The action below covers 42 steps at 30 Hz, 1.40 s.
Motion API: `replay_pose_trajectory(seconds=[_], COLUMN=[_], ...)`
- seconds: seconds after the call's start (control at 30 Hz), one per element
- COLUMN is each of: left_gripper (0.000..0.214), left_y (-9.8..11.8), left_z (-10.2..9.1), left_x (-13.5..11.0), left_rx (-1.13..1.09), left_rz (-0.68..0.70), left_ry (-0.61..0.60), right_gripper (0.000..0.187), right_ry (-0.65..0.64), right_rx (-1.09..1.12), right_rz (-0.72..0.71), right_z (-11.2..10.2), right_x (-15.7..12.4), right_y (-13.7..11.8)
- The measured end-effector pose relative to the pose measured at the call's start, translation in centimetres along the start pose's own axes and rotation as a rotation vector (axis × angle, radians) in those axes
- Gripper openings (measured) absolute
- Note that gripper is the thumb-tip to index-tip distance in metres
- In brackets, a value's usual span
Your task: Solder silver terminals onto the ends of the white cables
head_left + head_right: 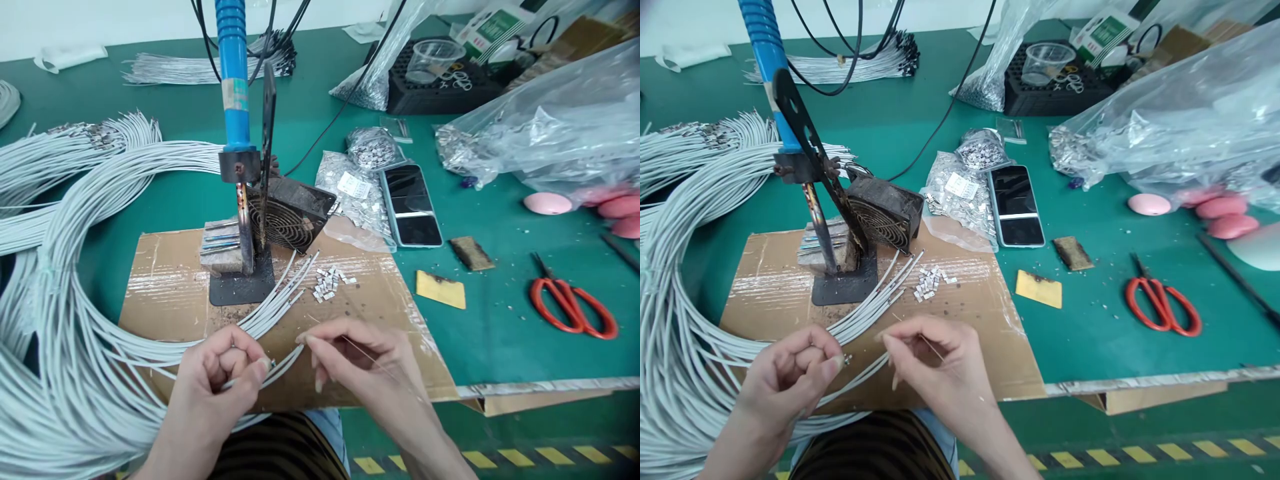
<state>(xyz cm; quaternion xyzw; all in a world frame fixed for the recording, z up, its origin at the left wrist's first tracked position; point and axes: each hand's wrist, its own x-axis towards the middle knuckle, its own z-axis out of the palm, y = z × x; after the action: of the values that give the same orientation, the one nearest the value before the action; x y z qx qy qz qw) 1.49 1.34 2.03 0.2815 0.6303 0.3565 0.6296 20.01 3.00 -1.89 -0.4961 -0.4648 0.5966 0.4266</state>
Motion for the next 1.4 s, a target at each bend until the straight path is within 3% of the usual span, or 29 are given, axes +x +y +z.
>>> replay_pose_trajectory(seconds=[0.1, 0.2, 0.3, 0.4, 0.53, 0.67, 0.73, 0.83, 1.0, 1.23, 1.4], left_gripper=[0.030, 0.032, 0.034, 0.034, 0.032, 0.030, 0.028, 0.026, 0.026, 0.029, 0.029], left_y=[0.1, 0.0, -0.2, -0.4, -0.4, -0.2, -0.2, -0.2, -0.3, -0.8, -0.9], left_z=[0.1, 0.4, 0.5, 0.4, 0.1, -0.2, -0.1, 0.0, 0.1, -0.2, -0.2], left_x=[0.0, 0.1, 0.1, 0.3, 0.7, 1.1, 1.2, 1.2, 1.2, 1.2, 0.9], left_rx=[-0.028, -0.057, -0.064, -0.062, -0.051, -0.054, -0.060, -0.071, -0.072, -0.109, -0.125], left_rz=[-0.006, -0.010, -0.016, -0.012, -0.014, -0.021, -0.018, 0.002, 0.011, 0.041, 0.049], left_ry=[-0.008, -0.012, -0.008, -0.017, -0.003, 0.079, 0.091, 0.102, 0.109, 0.080, 0.081], right_gripper=[0.037, 0.035, 0.029, 0.026, 0.035, 0.031, 0.022, 0.016, 0.016, 0.024, 0.019], right_ry=[-0.118, -0.203, -0.214, -0.141, 0.051, 0.392, 0.478, 0.407, 0.224, 0.230, 0.239], right_rx=[-0.184, -0.322, -0.364, -0.345, -0.348, -0.469, -0.578, -0.723, -0.853, -0.927, -0.927], right_rz=[-0.105, -0.253, -0.403, -0.462, -0.403, -0.310, -0.283, -0.256, -0.220, -0.168, -0.135], right_z=[0.4, 1.4, 2.6, 3.6, 2.2, -3.3, -6.1, -8.3, -8.4, -7.6, -7.2], right_x=[0.3, 0.7, 0.6, 0.3, 0.4, 2.1, 3.4, 4.9, 5.1, 3.4, 3.0], right_y=[-0.5, -1.0, -0.9, -0.2, 1.1, 2.1, 2.3, 2.3, 1.7, 1.7, 1.5])
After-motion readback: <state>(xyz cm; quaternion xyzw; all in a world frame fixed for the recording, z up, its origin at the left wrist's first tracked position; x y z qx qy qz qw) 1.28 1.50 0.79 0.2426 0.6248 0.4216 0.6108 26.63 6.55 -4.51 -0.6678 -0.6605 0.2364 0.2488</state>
